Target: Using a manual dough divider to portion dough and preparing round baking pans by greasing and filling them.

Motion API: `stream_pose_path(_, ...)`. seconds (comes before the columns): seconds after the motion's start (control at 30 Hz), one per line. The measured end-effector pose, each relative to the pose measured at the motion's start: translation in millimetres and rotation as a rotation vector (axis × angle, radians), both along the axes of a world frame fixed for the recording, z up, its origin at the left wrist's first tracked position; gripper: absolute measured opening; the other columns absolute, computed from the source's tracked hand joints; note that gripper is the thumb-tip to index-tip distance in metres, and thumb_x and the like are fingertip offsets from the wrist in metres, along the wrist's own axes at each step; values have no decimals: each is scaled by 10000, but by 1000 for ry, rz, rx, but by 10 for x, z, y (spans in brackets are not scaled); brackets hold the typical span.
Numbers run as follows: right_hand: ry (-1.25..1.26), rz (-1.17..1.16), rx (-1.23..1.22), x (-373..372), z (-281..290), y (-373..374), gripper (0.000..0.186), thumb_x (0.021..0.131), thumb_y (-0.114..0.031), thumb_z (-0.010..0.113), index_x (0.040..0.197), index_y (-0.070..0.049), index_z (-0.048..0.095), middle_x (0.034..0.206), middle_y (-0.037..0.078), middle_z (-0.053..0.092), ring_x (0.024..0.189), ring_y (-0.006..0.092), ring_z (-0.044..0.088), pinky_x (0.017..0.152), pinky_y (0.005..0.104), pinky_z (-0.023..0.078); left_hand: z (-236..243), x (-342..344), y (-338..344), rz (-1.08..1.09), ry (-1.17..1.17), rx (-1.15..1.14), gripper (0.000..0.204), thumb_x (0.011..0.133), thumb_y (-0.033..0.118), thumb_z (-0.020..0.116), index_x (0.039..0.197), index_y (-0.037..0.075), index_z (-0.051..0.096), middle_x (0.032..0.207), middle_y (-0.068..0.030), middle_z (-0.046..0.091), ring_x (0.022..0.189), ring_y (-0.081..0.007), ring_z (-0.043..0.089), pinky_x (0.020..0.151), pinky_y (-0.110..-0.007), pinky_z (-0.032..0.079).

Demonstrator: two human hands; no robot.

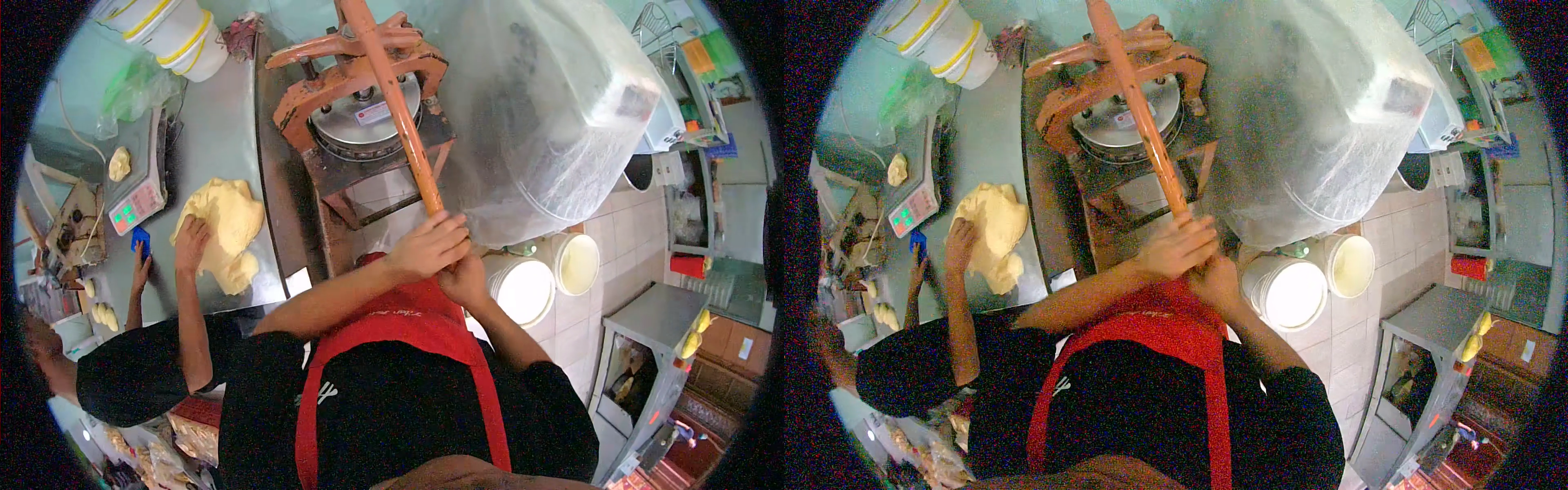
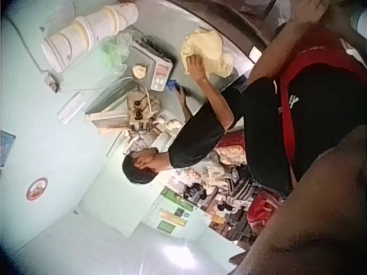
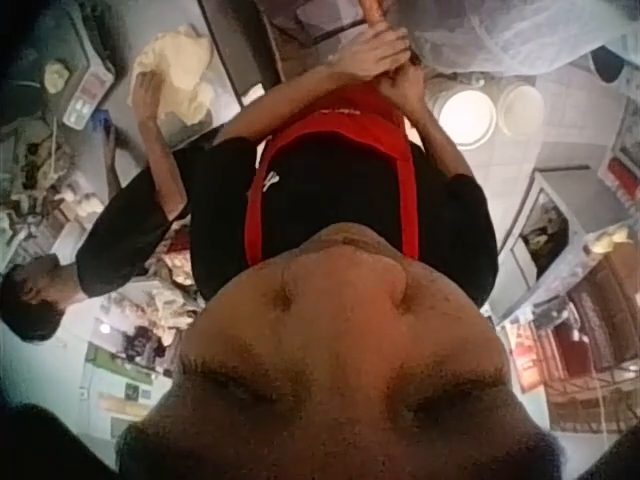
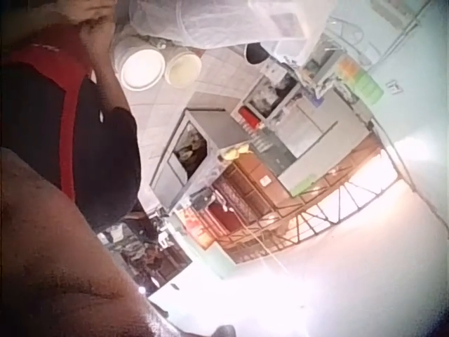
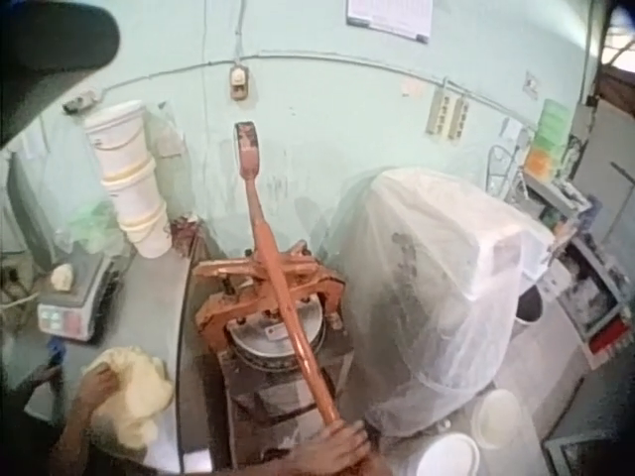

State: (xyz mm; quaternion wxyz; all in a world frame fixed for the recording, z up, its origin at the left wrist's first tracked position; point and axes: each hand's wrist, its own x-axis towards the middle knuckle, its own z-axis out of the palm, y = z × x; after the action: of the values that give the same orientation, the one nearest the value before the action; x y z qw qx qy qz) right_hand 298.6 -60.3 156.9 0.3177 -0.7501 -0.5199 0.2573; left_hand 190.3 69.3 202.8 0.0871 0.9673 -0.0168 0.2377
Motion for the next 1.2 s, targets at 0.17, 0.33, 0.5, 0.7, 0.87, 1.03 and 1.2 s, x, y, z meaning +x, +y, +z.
stream_pose_path(0.17,-32,-222,-75,-215,-399,183,251,713,-198,661,856,-62,507,669,215,589,650,436,581,578,513,456,-170,-639,-109,320,-239,-497,424,699,73,665,1108,42,559,1186,-178,525,1128,-368,497,999,-441,356)
stream_pose_path(0.33,-46,-154,-61,97,-173,404,308,700,-222,662,868,-42,477,679,240,579,679,453,576,611,529,444,-497,-999,35,570,-118,-799,395,719,35,672,1088,10,534,1160,-188,528,1103,-364,511,943,-394,409)
stream_pose_path(0.5,-160,-191,-38,-61,190,404,225,676,-105,610,861,-31,504,669,227,550,677,441,561,596,489,442,-515,-1288,169,622,-142,-850,308,757,29,646,1047,0,548,1055,-170,565,995,-313,569,866,-350,455)
stream_pose_path(0.7,-153,-224,29,-41,-433,220,290,693,-185,643,916,-48,519,726,235,594,696,449,577,626,505,462,-636,-1400,-86,531,-59,-1022,173,784,14,630,944,-3,567,876,-100,589,837,-191,600,734,-282,486)
stream_pose_path(0.87,82,-284,-63,-219,22,154,298,727,-216,613,961,-42,547,746,238,588,745,428,585,641,472,452,-593,-1252,103,339,-145,-998,174,792,15,626,957,-2,573,899,-97,603,839,-186,603,762,-288,480)
stream_pose_path(1.03,78,-320,-14,-311,912,-61,292,754,-175,659,971,-4,564,744,172,580,723,288,600,655,392,457,-629,-1597,227,403,-112,-1076,155,841,60,601,985,7,575,940,-95,604,888,-186,593,812,-302,465)
stream_pose_path(1.2,27,-450,502,-236,2248,275,246,836,-150,650,1023,1,596,946,109,639,808,163,582,733,298,473,-493,-1954,524,528,-131,-1066,137,853,54,583,984,13,575,916,-71,611,870,-160,586,792,-288,459)
